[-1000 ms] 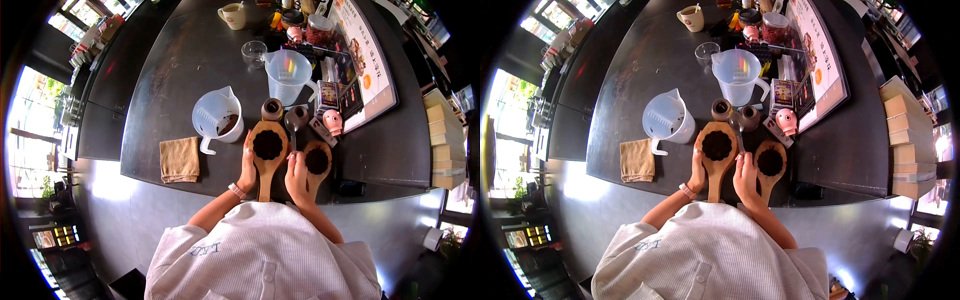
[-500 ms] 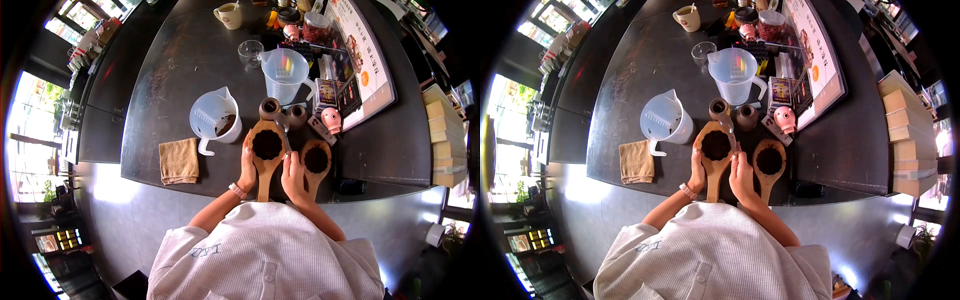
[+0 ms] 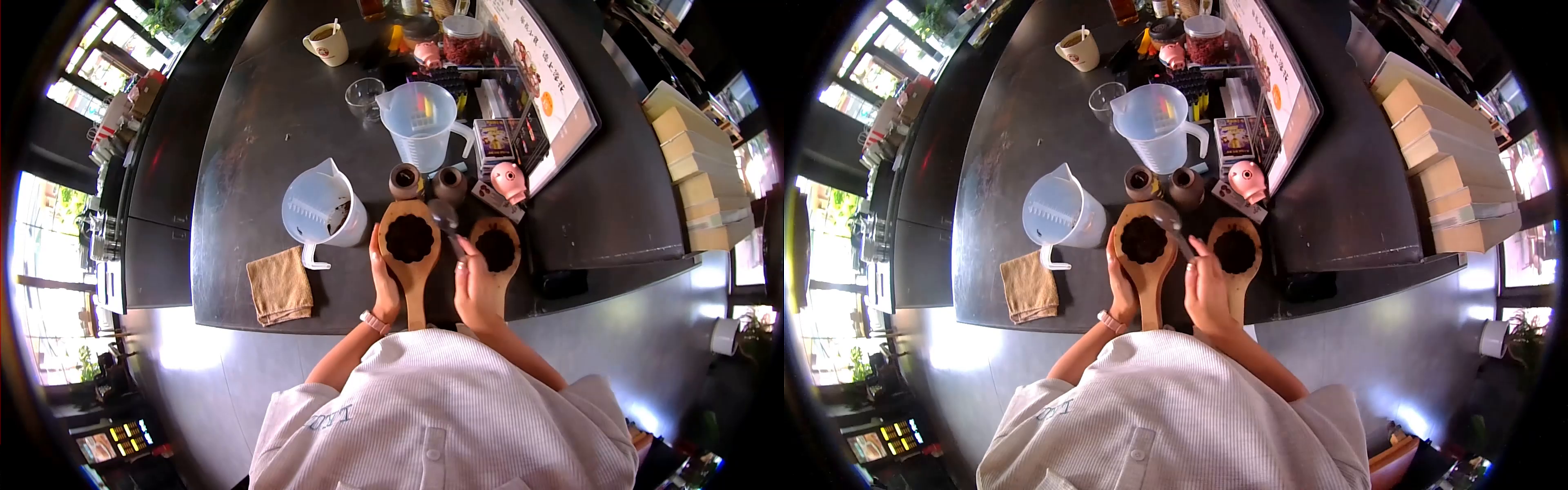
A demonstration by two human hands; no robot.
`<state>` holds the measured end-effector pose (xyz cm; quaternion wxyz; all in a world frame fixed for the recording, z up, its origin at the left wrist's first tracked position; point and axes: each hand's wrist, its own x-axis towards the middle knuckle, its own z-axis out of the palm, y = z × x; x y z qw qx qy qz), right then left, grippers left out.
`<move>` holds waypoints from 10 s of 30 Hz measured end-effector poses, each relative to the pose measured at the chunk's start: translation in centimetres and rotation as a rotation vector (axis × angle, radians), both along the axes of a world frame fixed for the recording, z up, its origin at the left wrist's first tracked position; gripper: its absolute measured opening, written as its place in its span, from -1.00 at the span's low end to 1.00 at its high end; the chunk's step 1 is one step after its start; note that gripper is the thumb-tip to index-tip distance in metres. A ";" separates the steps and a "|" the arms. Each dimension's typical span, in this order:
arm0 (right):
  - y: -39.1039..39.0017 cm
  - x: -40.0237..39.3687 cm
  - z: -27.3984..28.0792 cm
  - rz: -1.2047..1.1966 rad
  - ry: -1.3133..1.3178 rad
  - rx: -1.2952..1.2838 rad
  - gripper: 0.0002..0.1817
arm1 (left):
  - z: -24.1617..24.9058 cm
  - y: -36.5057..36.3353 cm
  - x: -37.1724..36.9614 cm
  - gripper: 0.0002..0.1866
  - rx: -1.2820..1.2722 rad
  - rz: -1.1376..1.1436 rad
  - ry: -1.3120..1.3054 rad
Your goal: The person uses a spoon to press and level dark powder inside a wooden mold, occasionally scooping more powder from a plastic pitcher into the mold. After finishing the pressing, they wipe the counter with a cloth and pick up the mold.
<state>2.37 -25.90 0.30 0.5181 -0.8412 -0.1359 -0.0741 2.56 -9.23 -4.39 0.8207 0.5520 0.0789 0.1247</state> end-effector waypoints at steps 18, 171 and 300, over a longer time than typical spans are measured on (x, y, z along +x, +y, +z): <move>-5.5 -4.9 -4.1 -0.351 0.125 -0.597 -0.62 | 1.5 3.0 -3.4 -0.28 0.174 -0.023 -0.022; -0.6 -0.3 3.2 -0.032 -0.615 -0.724 -0.42 | 5.6 15.7 -5.3 -0.67 0.409 0.245 0.029; -0.3 1.1 4.6 -0.148 0.108 -0.022 -0.83 | 10.1 15.4 -3.4 -0.75 1.025 0.147 -0.086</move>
